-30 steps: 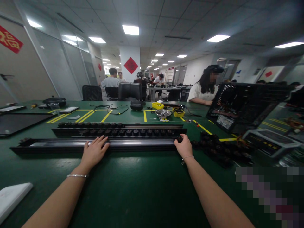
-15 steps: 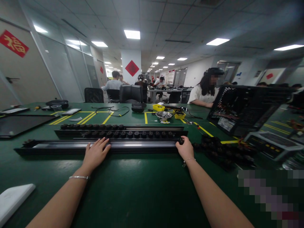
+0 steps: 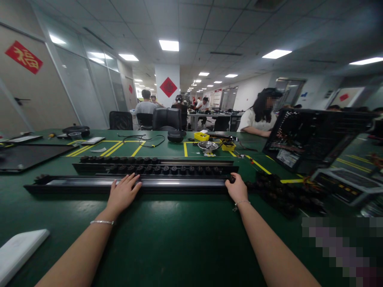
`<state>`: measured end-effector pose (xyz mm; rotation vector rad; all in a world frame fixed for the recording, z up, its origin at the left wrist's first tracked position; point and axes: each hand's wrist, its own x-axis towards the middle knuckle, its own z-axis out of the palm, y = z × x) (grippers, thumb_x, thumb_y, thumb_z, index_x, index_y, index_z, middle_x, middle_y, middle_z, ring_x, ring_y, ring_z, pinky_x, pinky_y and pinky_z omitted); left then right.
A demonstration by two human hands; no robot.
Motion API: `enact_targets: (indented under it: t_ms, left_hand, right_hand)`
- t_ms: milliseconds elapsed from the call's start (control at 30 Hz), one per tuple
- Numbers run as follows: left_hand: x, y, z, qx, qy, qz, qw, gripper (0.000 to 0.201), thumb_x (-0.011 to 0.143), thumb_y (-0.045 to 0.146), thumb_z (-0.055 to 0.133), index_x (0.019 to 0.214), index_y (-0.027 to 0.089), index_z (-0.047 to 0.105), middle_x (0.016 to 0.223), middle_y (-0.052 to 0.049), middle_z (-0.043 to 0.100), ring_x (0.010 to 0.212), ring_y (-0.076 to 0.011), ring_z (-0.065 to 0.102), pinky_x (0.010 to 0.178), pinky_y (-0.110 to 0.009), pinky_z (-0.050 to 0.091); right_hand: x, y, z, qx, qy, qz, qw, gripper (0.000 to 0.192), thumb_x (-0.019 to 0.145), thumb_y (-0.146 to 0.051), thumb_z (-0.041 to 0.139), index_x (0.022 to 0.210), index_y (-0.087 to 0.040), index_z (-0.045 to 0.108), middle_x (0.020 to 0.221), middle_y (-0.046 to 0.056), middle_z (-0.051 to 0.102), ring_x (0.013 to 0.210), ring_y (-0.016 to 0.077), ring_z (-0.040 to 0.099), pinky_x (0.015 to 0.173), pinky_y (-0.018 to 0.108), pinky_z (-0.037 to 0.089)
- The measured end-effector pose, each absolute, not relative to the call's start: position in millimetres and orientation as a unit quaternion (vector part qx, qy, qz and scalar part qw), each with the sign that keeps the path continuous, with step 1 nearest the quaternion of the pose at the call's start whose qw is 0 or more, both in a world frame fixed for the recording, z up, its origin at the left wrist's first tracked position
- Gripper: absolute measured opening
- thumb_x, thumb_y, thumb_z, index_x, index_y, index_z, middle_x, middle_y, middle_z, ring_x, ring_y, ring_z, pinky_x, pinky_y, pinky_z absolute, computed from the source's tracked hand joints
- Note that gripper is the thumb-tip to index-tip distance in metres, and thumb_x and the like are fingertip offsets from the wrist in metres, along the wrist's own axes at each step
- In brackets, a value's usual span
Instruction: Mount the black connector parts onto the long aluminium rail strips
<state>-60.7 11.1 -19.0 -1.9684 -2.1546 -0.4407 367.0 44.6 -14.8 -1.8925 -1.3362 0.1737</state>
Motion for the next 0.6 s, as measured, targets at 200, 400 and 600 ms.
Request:
enact_targets:
  t_ms: [200, 400, 600]
  left_hand:
    - [-60.9, 10.8, -18.8, -0.664, -0.726, -0.151, 0.095, 0.051, 0.087, 0.046, 0.027, 0.131, 0.026, 0.045, 0.141, -0.002, 0.042, 0.132, -0.0250, 0.033, 0.107, -0.054, 0.019]
    - [-60.6, 9.7, -18.7, -0.667, -0.721, -0.161, 0.099, 0.051, 0.087, 0.047, 0.028, 0.130, 0.026, 0.046, 0.140, -0.003, 0.042, 0.131, -0.0251, 0.034, 0.107, -0.054, 0.018]
    - [-60.3, 9.4, -17.4, -0.669, -0.720, -0.154, 0.102, 0.050, 0.087, 0.045, 0.028, 0.130, 0.028, 0.046, 0.140, -0.004, 0.043, 0.131, -0.0251, 0.034, 0.107, -0.054, 0.019]
  right_hand:
    - [369.0, 43.0, -12.7, -0.750, -0.519, 0.080, 0.401, 0.042, 0.073, -0.025, 0.050, 0.114, -0.016, 0.055, 0.107, 0.010, 0.063, 0.098, 0.0218, 0.059, 0.087, 0.032, 0.044]
    - [372.7, 44.7, -14.4, -0.755, -0.511, 0.068, 0.405, 0.041, 0.073, -0.025, 0.051, 0.112, -0.016, 0.057, 0.106, 0.010, 0.063, 0.098, 0.0226, 0.059, 0.088, 0.033, 0.044]
    - [375.6, 46.4, -18.1, -0.755, -0.502, 0.066, 0.415, 0.041, 0.072, -0.027, 0.051, 0.112, -0.016, 0.058, 0.104, 0.009, 0.064, 0.097, 0.0226, 0.059, 0.087, 0.032, 0.044]
